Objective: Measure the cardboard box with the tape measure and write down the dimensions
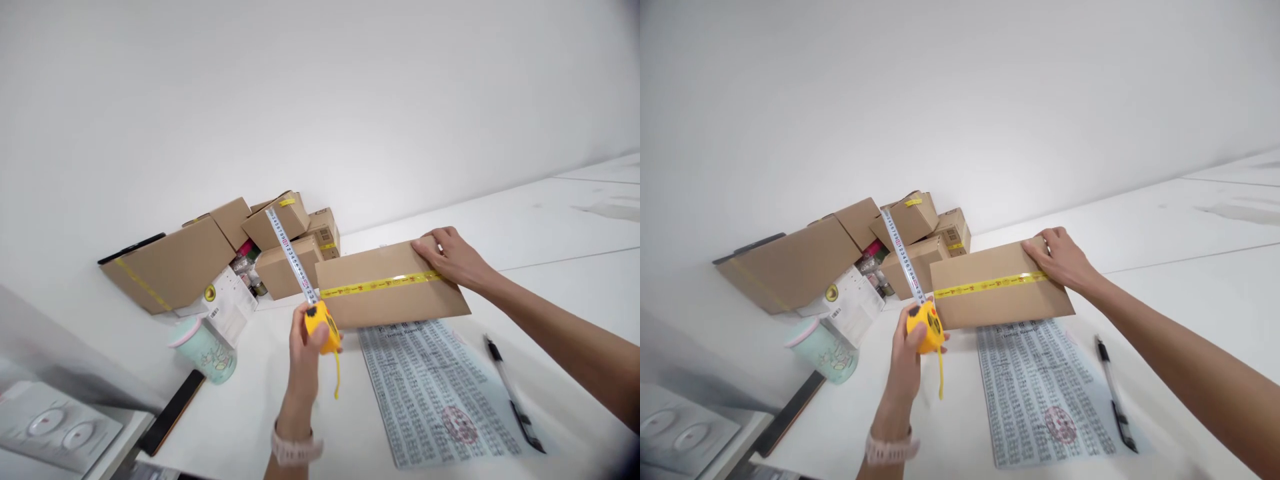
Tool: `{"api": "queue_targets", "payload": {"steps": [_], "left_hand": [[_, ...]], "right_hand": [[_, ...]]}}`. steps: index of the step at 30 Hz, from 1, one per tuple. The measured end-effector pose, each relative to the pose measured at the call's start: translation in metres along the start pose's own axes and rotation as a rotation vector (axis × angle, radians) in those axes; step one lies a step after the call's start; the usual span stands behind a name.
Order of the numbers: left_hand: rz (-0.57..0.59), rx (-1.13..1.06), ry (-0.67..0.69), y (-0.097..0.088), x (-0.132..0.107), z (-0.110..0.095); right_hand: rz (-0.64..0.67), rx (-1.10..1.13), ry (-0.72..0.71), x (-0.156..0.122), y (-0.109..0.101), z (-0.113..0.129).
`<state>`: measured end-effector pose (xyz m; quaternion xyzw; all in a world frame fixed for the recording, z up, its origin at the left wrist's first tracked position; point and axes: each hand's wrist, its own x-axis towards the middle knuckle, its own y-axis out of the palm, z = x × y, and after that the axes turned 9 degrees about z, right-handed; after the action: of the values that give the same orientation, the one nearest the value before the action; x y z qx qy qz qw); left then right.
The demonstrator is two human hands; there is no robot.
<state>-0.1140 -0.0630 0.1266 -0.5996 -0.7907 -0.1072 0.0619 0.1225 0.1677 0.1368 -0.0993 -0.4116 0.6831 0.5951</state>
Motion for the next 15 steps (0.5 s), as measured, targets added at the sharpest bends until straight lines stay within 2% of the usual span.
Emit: {"api": "queue_targets", "payload": {"steps": [1,3,5,7,11,15], "left_hand": [[0.03,-0.008,0.01,0.009,-0.01,0.005],[0.164,-0.04,-0.024,0.027,-0.029,0.019],[0.301,-0.061,-0.111,0.043,-0.044,0.036],[0.386,-0.088,-0.193,0.055,-0.051,0.052],[0.459,-0.206,-0.253,0.064,-0.053,0.072],[0.434,-0.242,-0.286,0.064,-0.051,0.076]], "right_hand": [[-0.009,0.024,-0.05,0.002,0.002,-0.001],[0.018,0.074,-0.132,0.006,0.004,-0.002],[0.05,0.094,-0.195,0.012,0.004,0.001],[0.043,0.051,-0.278,0.019,0.005,0.004],[-0.011,-0.104,-0.407,0.03,0.011,0.008],[-0.01,-0.262,-0.453,0.035,0.017,0.008]]}}
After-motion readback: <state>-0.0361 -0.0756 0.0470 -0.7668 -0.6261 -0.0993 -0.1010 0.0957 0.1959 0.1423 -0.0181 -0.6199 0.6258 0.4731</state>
